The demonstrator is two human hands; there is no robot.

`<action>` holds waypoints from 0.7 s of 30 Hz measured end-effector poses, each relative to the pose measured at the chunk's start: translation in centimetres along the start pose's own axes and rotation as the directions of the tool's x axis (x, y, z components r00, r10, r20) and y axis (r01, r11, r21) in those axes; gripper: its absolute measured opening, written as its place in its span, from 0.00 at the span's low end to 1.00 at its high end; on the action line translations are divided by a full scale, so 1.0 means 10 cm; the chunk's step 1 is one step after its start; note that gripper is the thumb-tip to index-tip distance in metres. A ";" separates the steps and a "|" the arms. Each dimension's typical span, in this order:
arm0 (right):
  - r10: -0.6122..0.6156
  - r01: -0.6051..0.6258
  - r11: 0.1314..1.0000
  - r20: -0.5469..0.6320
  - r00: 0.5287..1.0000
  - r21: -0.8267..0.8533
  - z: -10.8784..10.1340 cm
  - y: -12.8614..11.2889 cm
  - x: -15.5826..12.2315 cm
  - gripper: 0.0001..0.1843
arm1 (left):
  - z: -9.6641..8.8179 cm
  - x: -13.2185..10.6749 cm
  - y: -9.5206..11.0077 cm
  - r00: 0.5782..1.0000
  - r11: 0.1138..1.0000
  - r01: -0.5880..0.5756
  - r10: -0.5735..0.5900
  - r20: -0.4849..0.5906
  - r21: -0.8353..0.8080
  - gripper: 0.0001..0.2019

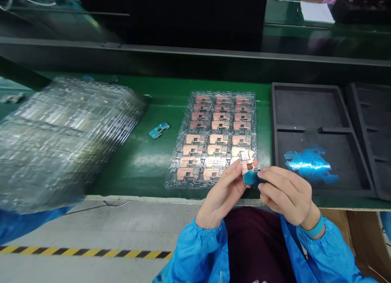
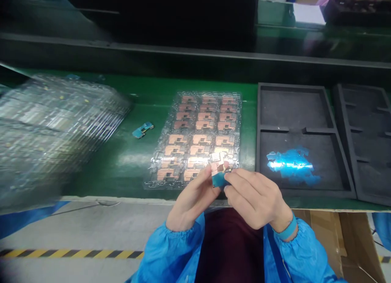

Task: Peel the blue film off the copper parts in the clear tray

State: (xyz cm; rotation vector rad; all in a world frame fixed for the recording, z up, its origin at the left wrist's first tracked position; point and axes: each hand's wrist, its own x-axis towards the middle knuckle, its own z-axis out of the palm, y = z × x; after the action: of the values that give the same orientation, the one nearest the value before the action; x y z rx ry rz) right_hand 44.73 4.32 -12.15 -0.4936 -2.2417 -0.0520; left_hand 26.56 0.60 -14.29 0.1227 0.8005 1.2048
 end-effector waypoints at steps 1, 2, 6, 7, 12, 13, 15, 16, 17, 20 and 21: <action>0.004 -0.004 1.000 -0.009 1.000 0.008 0.00 -0.01 -0.01 0.08 | 0.00 0.00 0.00 1.000 1.000 0.001 -0.001 -0.004 -0.007 0.17; 0.003 -0.003 1.000 -0.018 1.000 0.015 -0.01 -0.01 -0.01 0.08 | 0.01 0.00 -0.01 1.000 1.000 0.006 -0.006 -0.009 -0.017 0.17; 0.003 0.000 0.998 -0.051 0.999 0.059 -0.03 -0.05 -0.06 0.05 | 0.02 0.00 -0.03 0.998 0.998 0.027 -0.029 -0.047 -0.059 0.15; 0.004 0.000 0.998 -0.055 0.998 0.069 -0.04 -0.06 -0.07 0.05 | 0.02 0.00 -0.04 0.998 0.997 0.025 -0.029 -0.057 -0.068 0.15; 0.007 -0.001 0.996 -0.070 0.997 0.087 -0.06 -0.07 -0.14 0.05 | 0.06 0.02 -0.06 0.996 0.994 0.007 -0.017 -0.087 -0.111 0.12; 0.007 0.000 0.997 -0.080 0.997 0.084 -0.06 -0.07 -0.15 0.05 | 0.07 0.03 -0.07 0.996 0.992 0.002 -0.014 -0.091 -0.127 0.11; 0.002 0.006 0.997 -0.098 0.995 0.077 -0.06 -0.07 -0.18 0.05 | 0.11 0.04 -0.07 0.996 0.987 -0.011 -0.005 -0.094 -0.163 0.09; 0.003 0.005 0.997 -0.105 0.995 0.076 -0.06 -0.07 -0.19 0.05 | 0.12 0.05 -0.06 0.995 0.984 -0.020 0.002 -0.098 -0.179 0.09; 0.007 0.001 0.997 -0.109 0.994 0.074 -0.06 -0.07 -0.21 0.05 | 0.13 0.05 -0.06 0.995 0.981 -0.029 0.010 -0.103 -0.192 0.09; 0.043 -0.035 0.997 -0.111 0.993 0.073 -0.08 -0.08 -0.24 0.06 | 0.16 0.06 -0.06 0.992 0.977 -0.037 0.010 -0.126 -0.209 0.07; 0.057 -0.049 0.996 -0.111 0.992 0.075 -0.09 -0.09 -0.25 0.07 | 0.16 0.07 -0.05 0.991 0.977 -0.033 0.006 -0.133 -0.209 0.07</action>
State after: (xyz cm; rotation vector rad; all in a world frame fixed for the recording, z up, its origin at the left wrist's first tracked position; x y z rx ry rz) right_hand 46.50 2.49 -13.29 -0.4980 -2.1105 0.0281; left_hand 28.05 1.48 -13.71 -0.1243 0.7817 1.3189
